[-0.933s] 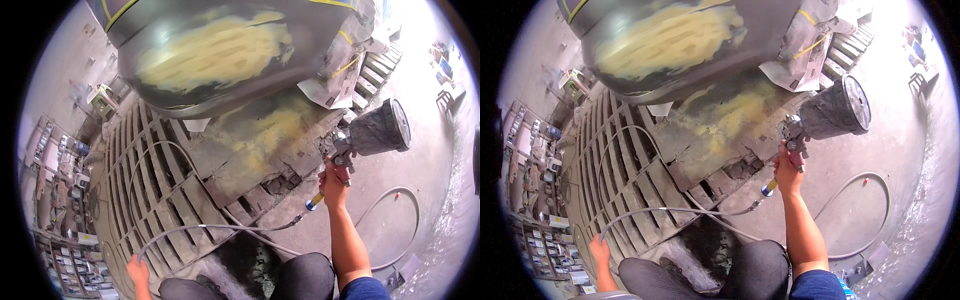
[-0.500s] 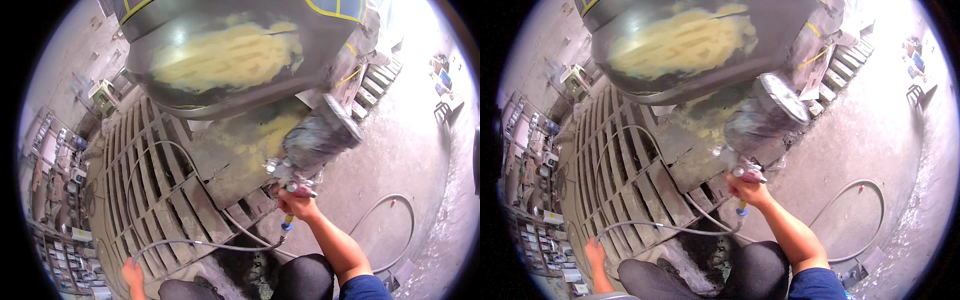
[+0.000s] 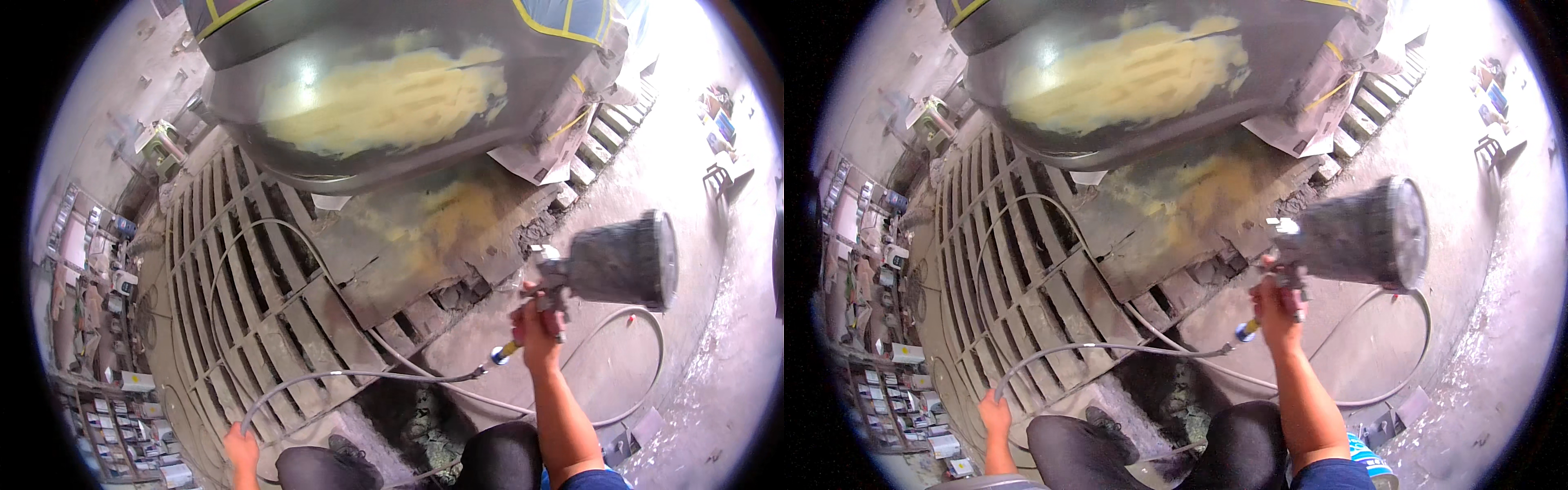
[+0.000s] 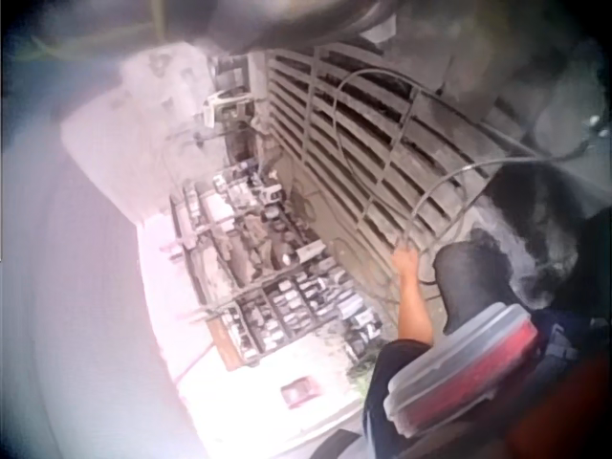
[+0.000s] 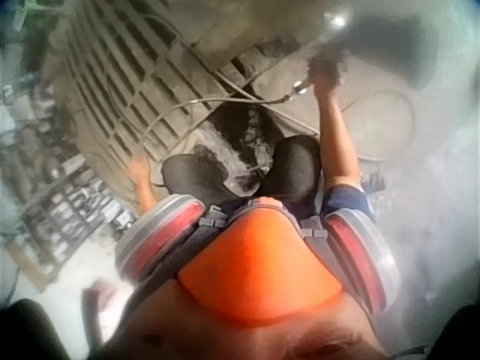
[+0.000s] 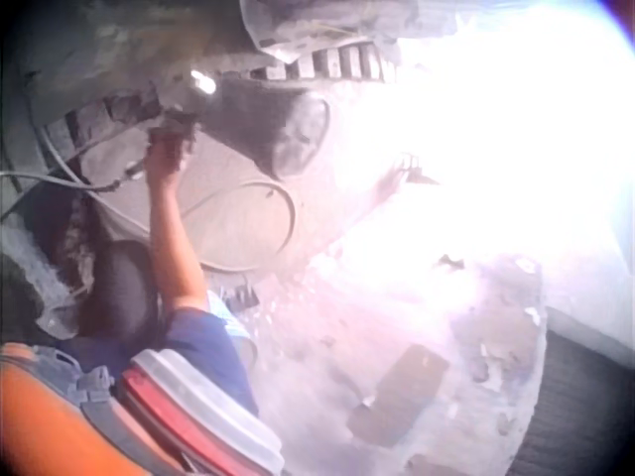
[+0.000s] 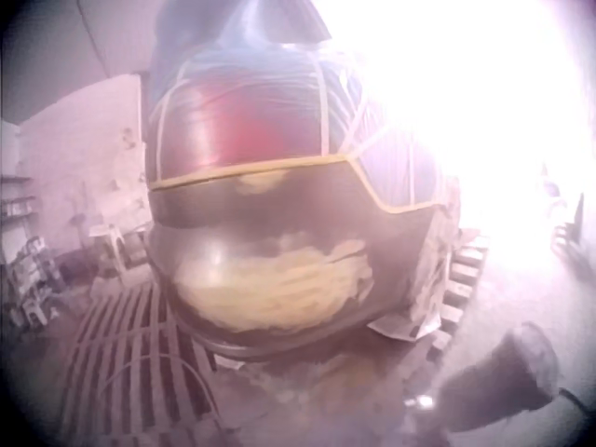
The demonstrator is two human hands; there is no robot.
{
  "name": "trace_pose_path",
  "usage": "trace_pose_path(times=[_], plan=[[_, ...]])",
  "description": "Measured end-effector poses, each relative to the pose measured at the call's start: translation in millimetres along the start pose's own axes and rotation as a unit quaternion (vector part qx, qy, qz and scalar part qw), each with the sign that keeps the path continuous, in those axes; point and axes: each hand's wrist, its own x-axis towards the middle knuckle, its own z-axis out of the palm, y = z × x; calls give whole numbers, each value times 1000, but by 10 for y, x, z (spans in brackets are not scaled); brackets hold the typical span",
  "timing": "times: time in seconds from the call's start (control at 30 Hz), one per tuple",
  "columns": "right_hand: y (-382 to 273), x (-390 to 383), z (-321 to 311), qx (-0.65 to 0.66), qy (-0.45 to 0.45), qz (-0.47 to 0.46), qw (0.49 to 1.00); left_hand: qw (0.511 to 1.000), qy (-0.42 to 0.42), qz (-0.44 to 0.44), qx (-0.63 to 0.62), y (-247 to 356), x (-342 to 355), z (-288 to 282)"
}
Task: The person uses a spray gun to apply paint to the rear bumper of a car that is partially covered with blue plastic and yellow tape. The person moves around the bumper, spraying different sections, then briefly pauses to adjust the spray gun before resuming.
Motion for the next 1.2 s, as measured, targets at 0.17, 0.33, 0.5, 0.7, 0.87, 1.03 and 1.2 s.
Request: trace_pose_path(times=[0.17,0.33,0.5,0.7,0.87,1.03,1.2], plan=[[-37,-52,417,-4,-232,142,962,995,-67,2,72,-284,-307,-355],[-234,245,311,-49,-125,175,975,969,-195,51,140,-606,-759,-670],[-715,922,-452,-20,100,55,993,944,-323,-28,70,189,-1155,-1162],[-1194,1533,-1099,-28,203,31,978,918,-393,-36,-31,923,-1576,-1414],[-1151,1657,-1162,-32,161,50,985,895,-440,-66,27,1162,-1818,-1586],[-1050,1165,-1040,-74,-17,117,990,893,-438,-53,88,1154,-2157,-1679],[-1414,1249,-1118,-39,-84,150,984,898,-430,-21,89,1179,-2315,-1681]])
